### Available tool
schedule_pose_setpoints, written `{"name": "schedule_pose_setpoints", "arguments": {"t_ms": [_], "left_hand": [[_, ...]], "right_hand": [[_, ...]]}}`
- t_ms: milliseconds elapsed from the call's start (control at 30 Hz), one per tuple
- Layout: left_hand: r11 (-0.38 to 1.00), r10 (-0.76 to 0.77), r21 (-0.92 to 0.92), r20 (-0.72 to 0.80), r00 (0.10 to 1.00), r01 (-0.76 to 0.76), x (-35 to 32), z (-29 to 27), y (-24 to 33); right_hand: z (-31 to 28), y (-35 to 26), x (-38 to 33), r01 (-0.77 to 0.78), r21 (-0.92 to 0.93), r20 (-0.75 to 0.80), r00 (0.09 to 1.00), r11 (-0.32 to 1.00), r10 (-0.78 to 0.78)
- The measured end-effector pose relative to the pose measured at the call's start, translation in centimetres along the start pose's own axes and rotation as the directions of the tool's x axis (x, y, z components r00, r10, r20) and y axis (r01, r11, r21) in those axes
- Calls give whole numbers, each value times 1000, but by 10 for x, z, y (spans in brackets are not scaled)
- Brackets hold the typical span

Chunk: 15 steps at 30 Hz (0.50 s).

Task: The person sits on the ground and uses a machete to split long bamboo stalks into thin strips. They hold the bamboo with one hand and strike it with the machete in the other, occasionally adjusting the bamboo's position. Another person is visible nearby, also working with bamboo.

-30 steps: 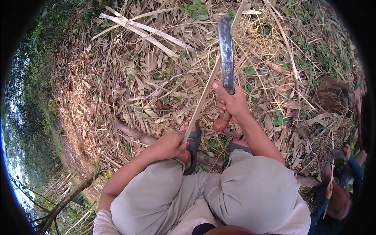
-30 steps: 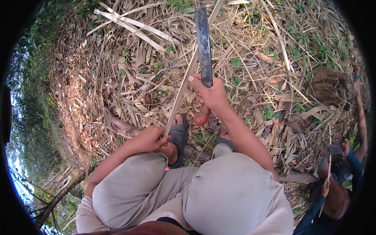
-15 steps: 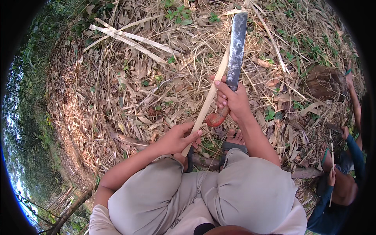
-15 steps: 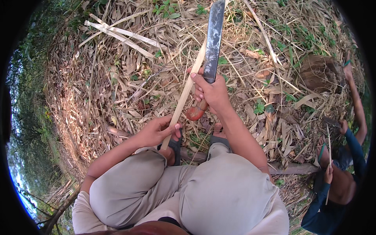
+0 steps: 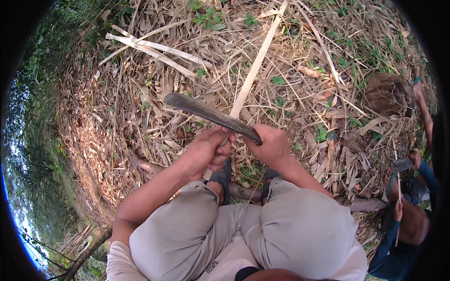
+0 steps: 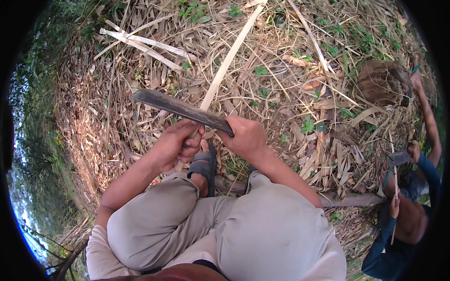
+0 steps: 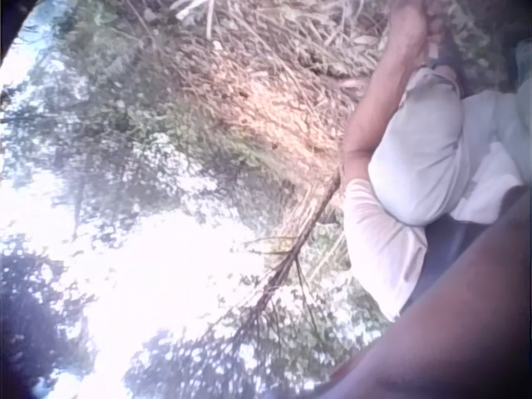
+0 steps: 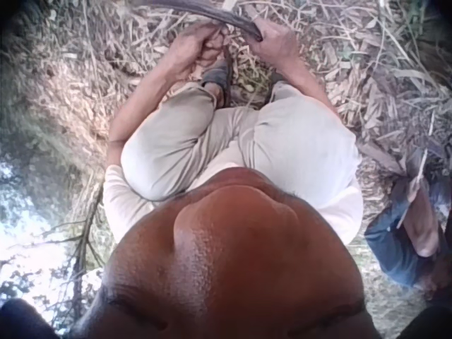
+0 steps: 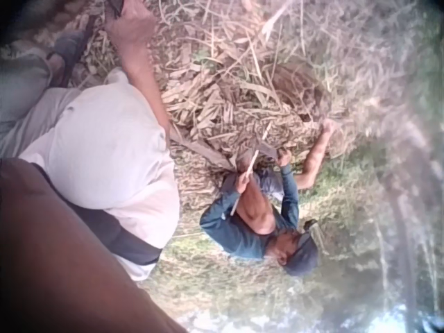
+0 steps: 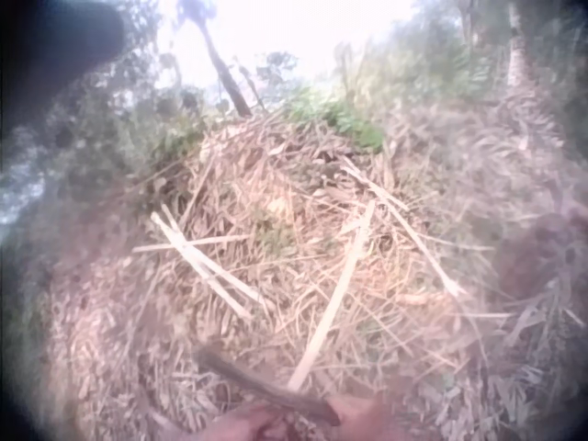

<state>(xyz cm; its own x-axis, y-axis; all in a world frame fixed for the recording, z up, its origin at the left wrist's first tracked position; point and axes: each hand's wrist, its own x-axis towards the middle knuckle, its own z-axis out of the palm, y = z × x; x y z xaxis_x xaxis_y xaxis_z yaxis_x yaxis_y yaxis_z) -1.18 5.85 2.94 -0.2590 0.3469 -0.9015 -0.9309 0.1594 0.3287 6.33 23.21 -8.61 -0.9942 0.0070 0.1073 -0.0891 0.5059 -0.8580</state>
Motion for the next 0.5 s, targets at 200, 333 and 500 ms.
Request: {"name": "schedule_pose_setpoints", "arguments": {"t_ms": [200,333,500], "left_hand": [[970,41,245,-156,987,-1,-18,11,-8],[832,247,539,-146,958,-132,-17,3,-22],[995,16,99,-63,998,-10,-37,14,-11]], "right_hand": [[-5,-11,18,193,-162,16,981,968,-193],[2,-4,30,244,-226,-135,951,943,-279],[-16,39,39,-337,-320,-87,941,885,326]]}}
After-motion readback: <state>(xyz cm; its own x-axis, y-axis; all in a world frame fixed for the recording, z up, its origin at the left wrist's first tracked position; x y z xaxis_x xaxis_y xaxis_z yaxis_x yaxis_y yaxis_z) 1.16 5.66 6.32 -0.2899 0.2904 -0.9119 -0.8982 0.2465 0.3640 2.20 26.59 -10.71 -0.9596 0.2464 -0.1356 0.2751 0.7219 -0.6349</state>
